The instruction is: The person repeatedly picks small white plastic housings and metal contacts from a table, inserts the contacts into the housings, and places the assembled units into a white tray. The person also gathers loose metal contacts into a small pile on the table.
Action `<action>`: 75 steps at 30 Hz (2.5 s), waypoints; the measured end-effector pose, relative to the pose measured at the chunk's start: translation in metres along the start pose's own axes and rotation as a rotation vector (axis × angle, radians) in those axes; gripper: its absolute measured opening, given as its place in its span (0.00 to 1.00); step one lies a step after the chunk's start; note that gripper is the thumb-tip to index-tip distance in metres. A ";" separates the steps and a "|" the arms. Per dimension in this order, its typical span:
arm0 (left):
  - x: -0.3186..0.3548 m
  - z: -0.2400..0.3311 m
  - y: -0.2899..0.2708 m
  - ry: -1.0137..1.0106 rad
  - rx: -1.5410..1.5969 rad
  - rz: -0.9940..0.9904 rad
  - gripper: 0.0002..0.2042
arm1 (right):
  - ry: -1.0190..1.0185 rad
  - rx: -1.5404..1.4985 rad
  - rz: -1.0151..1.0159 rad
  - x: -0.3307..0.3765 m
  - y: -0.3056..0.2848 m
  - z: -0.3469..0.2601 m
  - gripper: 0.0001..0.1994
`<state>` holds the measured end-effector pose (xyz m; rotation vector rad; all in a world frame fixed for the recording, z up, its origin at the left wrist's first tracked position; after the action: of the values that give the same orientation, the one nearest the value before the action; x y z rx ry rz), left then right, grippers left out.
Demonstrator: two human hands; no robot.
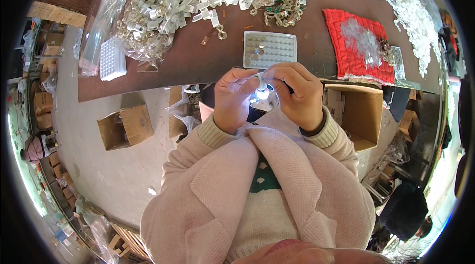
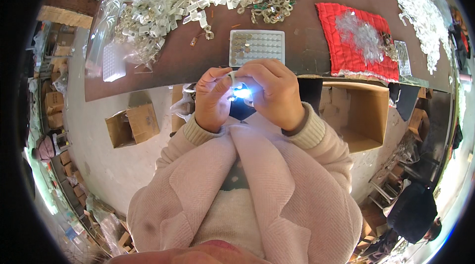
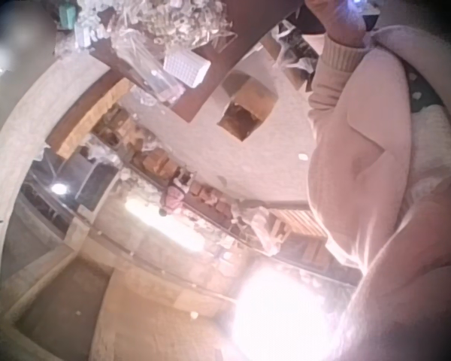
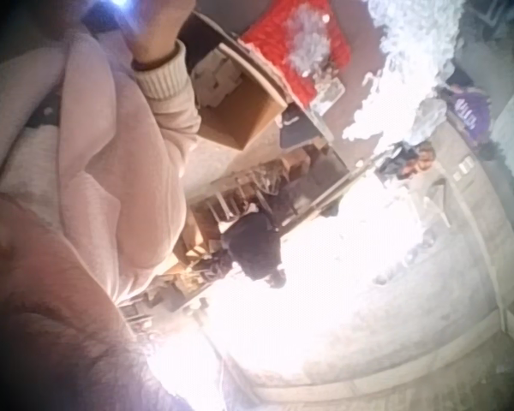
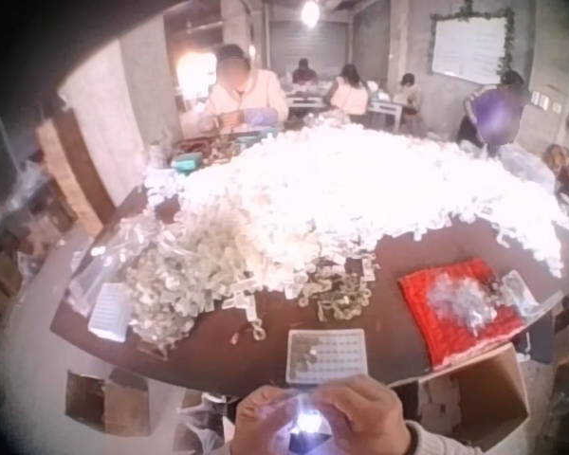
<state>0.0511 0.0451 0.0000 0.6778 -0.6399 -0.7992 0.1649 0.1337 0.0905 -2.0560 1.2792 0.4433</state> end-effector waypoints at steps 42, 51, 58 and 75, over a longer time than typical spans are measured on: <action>-0.075 0.096 -0.024 1.223 -1.924 0.157 0.07 | 0.256 -0.192 -0.012 0.009 0.017 0.040 0.13; -0.012 0.077 0.031 0.875 -1.174 -0.119 0.08 | -0.094 0.006 0.032 -0.012 0.025 0.010 0.15; 0.000 0.075 0.038 0.837 -0.994 -0.181 0.10 | -0.077 -0.095 0.038 -0.014 0.012 0.009 0.11; 0.003 0.052 0.019 0.474 -0.605 0.025 0.08 | -0.119 -0.035 0.166 -0.003 0.016 0.002 0.14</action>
<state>0.0228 0.0376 0.0469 0.2801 0.0360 -0.7230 0.1496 0.1323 0.0849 -1.9284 1.3834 0.6585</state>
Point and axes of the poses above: each hand's wrist, its own x-axis away from the middle knuckle, its own y-axis out of the palm, z = x × y, the point moved 6 cm from there along -x, towards the middle knuckle, and after that the axes turned 14 degrees about z, right-handed, at the moved point
